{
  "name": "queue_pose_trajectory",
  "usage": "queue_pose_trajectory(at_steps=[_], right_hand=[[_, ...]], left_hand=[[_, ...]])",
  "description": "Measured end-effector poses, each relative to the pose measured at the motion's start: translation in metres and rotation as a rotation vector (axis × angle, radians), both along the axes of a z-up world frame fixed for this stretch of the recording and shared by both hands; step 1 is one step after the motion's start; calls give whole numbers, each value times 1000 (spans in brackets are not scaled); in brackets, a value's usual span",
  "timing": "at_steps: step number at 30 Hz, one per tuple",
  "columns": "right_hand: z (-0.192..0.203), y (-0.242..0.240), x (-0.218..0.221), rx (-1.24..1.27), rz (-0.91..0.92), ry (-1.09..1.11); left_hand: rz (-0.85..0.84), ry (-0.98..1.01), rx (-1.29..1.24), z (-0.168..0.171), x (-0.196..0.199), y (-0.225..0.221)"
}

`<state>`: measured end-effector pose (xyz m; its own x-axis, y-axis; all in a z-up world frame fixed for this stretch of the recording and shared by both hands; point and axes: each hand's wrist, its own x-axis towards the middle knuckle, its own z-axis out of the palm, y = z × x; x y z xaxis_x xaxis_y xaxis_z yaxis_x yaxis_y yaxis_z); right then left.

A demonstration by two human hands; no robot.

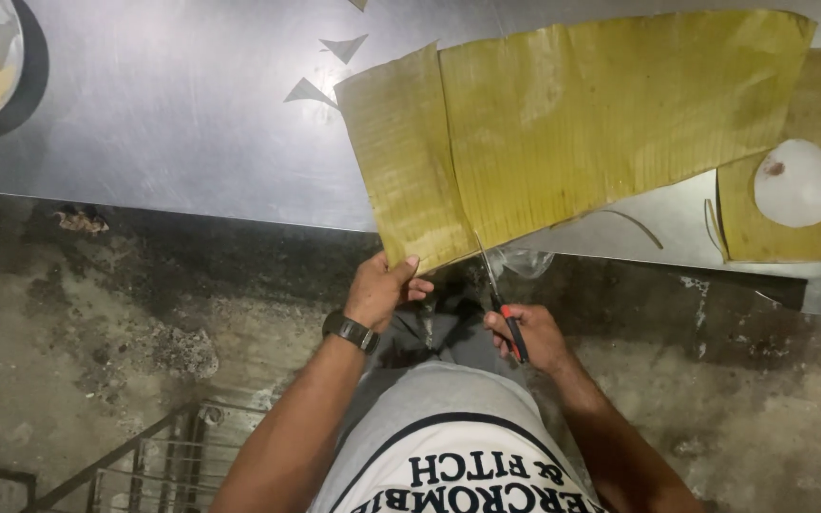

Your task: The person trims banana leaves into circular shapes using a circular template and scissors, then cuts sheets of banana leaves into rectangular pieces with the scissors and places them on the table.

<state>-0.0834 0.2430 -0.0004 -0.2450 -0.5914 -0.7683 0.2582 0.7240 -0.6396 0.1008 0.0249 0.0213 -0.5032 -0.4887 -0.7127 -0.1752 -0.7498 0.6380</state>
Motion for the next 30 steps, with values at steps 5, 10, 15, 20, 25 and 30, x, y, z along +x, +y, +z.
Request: queue_pose_trajectory(at_steps=[5, 10, 15, 20, 25, 30], right_hand=[[6, 6, -3, 42, 138, 72], [52, 35, -40, 131, 226, 140], [47, -55, -70, -460, -127, 214], [10, -151, -90, -741, -262, 205], [9, -143, -102, -710, -251, 179], [11, -148, -93, -647, -305, 253]], left_hand=[[8, 7, -9, 3, 0, -4], [52, -46, -71, 3, 1, -13], [107, -92, -157, -11, -7, -8], [134, 18, -170, 24, -6, -24], [-74, -41, -664, 135, 67, -141], [256, 283, -629, 251, 136, -217]])
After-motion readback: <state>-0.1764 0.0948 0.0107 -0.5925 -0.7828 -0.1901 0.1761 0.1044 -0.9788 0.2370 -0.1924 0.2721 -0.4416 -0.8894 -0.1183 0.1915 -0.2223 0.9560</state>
